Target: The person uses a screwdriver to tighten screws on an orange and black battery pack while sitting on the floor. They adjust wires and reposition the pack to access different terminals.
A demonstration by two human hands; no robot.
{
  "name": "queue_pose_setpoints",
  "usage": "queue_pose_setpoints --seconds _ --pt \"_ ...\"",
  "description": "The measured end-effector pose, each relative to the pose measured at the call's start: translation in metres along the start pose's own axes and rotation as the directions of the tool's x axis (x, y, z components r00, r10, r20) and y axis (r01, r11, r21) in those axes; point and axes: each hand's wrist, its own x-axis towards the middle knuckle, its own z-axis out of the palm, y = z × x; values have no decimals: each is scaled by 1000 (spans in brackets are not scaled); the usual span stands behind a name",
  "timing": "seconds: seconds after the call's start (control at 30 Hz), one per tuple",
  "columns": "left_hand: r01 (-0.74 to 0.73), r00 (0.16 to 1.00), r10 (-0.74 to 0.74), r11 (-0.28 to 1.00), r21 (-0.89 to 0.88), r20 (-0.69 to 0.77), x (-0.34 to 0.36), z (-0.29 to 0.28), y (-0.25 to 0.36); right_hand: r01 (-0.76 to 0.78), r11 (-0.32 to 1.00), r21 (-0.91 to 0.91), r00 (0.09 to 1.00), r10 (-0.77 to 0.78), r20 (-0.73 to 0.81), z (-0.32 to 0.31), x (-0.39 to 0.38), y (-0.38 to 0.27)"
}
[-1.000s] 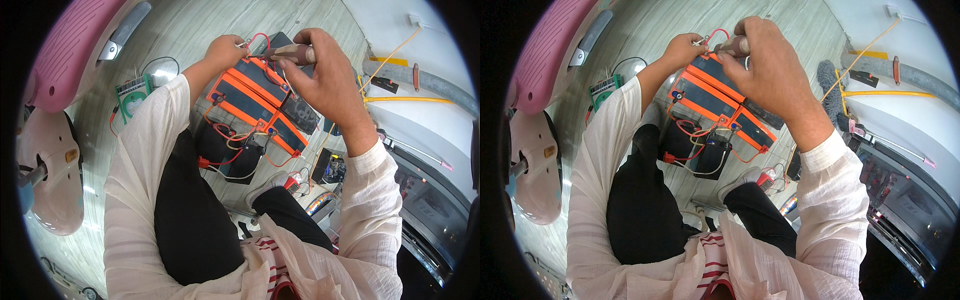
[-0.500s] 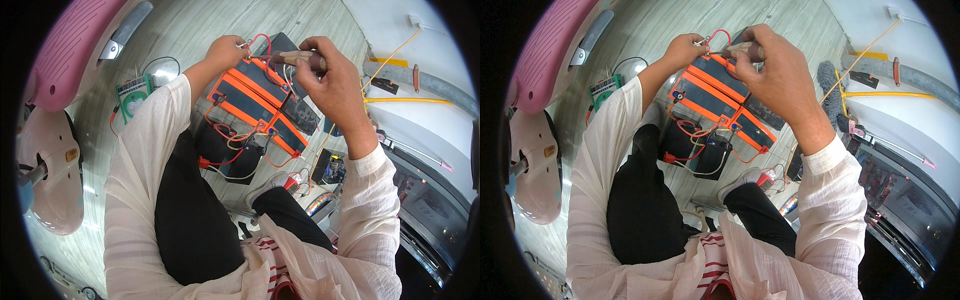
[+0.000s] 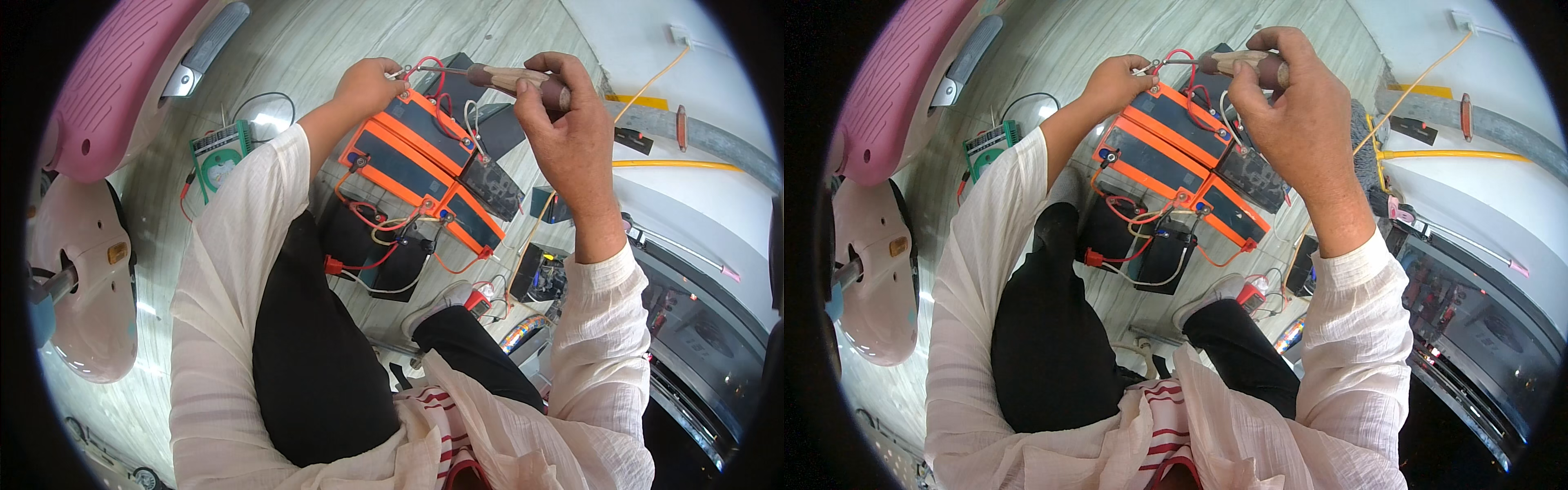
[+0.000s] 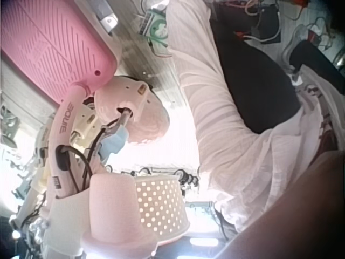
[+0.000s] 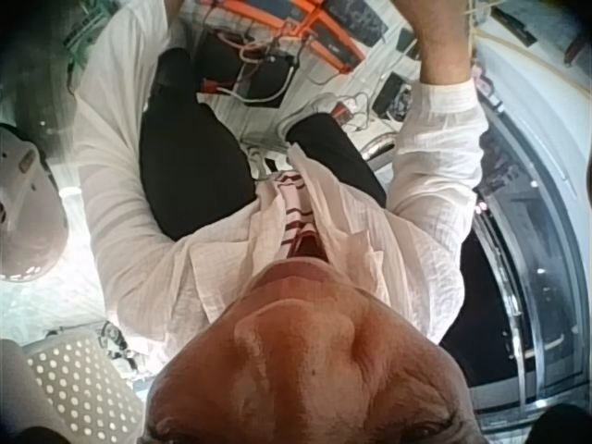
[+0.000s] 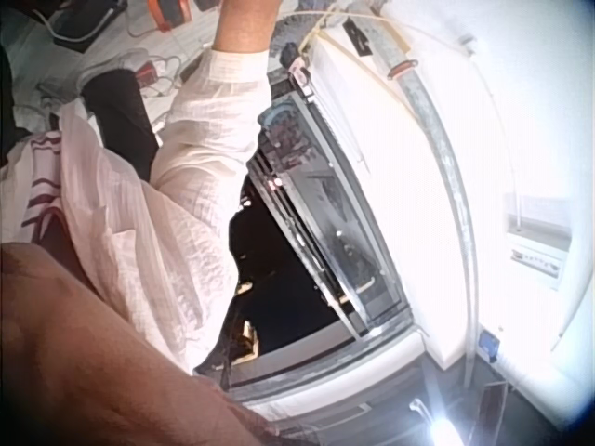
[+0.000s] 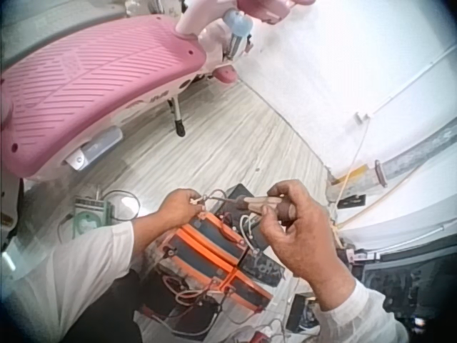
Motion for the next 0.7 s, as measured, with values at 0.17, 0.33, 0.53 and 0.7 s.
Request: queue_pose_setpoints --seconds 0.17,0.33,0.53,0.7 --pt "5 1000 -5 1000 -8 -20 -3 -1 0 35 999 3 999 -35 3 3 -3 2" --pt "-2 1000 2 1000 3 -8 -3 -3 4 27 999 19 1000 -27 -10 4 -6 1" --pt "-2 1000 3 999 41 -24 -11 -4 10 -30 999 38 999 31 -26 2 -5 -2" --pt "4 999 -4 1000 19 -39 -10 -3 10 -17 999 44 999 19 -35 6 -4 -2"
